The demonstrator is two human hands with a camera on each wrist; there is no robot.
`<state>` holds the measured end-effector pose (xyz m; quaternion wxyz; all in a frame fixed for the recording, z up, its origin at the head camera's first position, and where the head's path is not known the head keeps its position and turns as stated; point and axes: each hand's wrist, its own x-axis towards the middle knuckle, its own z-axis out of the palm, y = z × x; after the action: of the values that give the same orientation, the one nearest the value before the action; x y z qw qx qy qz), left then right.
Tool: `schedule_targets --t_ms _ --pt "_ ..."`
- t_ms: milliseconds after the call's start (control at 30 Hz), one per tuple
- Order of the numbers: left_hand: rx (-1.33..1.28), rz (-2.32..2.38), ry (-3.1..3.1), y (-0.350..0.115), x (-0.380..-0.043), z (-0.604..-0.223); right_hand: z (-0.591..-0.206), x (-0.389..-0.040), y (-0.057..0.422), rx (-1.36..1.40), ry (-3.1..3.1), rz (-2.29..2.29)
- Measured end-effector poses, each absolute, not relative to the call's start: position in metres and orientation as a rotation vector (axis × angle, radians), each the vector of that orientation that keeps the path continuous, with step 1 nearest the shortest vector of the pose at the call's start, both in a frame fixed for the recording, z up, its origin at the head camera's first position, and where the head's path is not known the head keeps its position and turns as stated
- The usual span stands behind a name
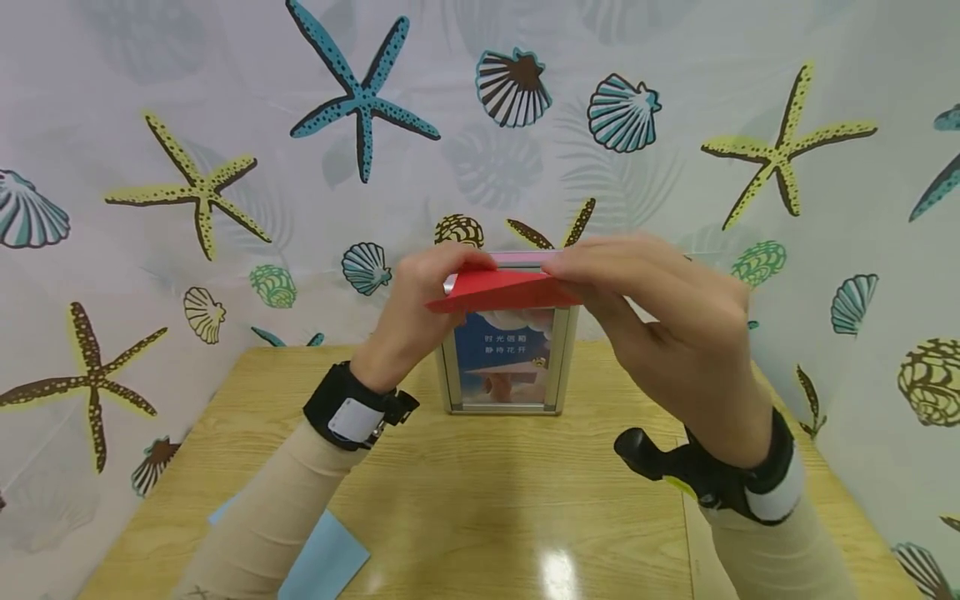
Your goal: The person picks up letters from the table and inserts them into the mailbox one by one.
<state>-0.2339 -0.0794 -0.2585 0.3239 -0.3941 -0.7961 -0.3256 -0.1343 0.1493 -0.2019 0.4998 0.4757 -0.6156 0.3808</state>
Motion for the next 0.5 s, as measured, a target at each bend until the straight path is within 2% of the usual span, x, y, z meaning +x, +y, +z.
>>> schedule_targets --t_ms 500 --pt "-0.948 -0.786 -2.119 -0.080 -0.254 -0.260 -0.200 -0.152 0.152 1.091 -1.565 0.766"
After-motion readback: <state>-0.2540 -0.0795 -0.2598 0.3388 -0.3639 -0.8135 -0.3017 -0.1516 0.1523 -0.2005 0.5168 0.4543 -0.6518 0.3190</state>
